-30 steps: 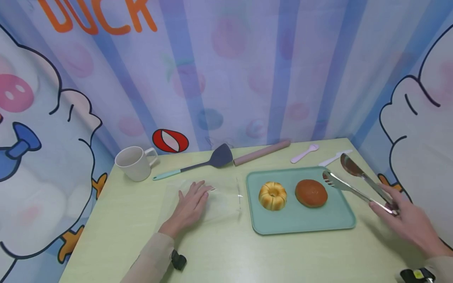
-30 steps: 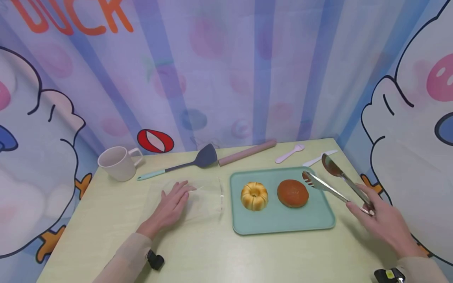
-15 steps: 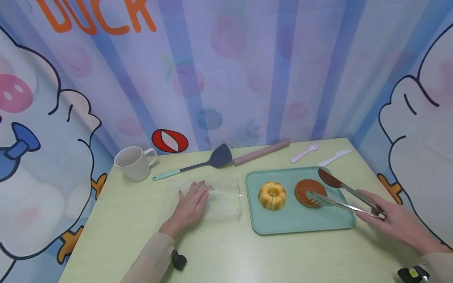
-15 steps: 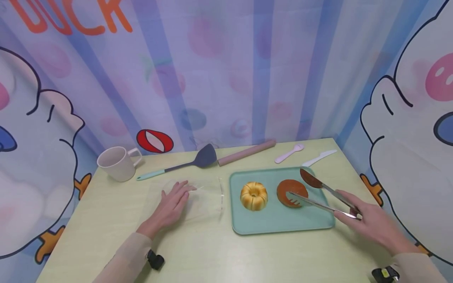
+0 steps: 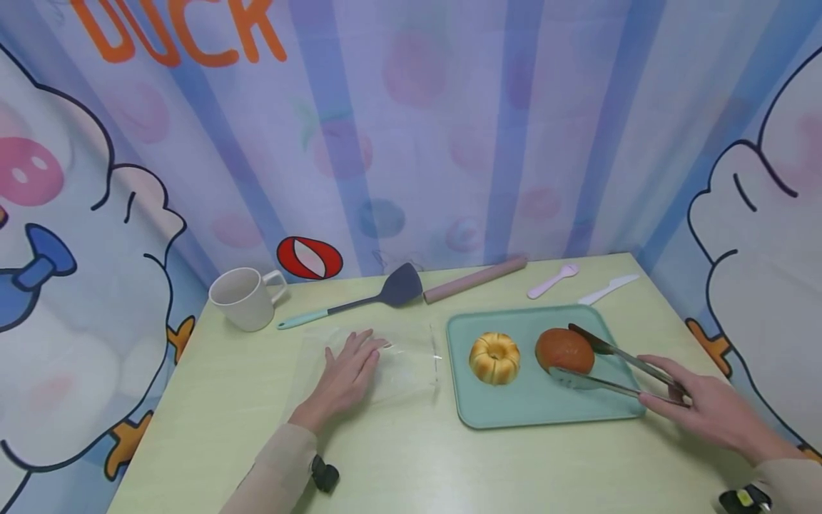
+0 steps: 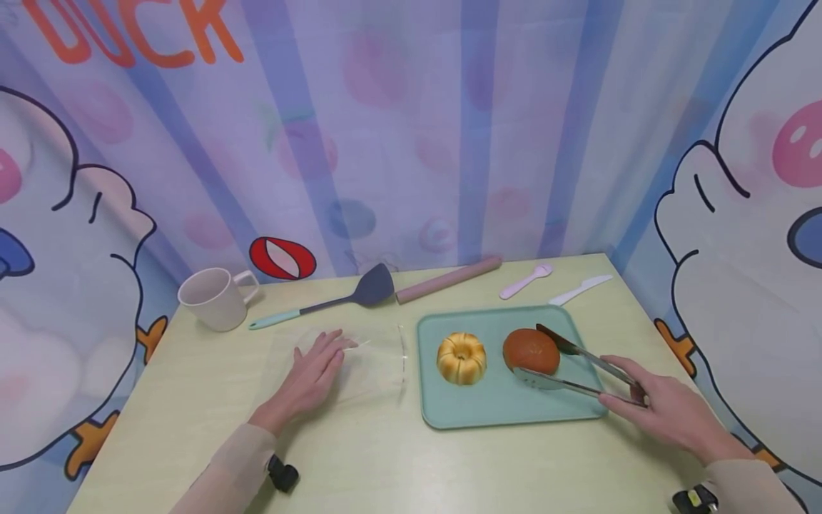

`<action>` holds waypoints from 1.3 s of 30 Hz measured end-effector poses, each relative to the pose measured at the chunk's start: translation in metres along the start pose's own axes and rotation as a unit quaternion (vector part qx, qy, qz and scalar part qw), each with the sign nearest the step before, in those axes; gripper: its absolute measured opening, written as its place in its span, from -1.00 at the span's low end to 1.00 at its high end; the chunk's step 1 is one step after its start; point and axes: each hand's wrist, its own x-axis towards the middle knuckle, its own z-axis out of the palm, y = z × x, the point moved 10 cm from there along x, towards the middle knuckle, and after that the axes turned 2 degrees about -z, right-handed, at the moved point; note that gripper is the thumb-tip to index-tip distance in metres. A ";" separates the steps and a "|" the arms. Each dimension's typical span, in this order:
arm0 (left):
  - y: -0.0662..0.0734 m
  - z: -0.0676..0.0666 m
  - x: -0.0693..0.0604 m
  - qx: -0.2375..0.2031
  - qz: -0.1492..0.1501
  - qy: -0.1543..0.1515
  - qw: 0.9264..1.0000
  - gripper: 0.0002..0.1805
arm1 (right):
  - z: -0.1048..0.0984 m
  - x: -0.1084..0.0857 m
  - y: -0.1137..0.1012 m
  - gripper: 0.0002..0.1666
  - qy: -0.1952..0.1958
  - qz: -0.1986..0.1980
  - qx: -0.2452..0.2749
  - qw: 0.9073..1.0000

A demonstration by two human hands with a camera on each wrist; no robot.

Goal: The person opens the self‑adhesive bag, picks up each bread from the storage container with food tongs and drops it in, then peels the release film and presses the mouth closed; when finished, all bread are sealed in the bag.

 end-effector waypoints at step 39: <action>0.000 0.000 -0.001 0.000 0.001 0.001 1.000 -0.52 | -0.023 0.012 -0.032 -0.38 0.060 -0.038 -0.023 0.997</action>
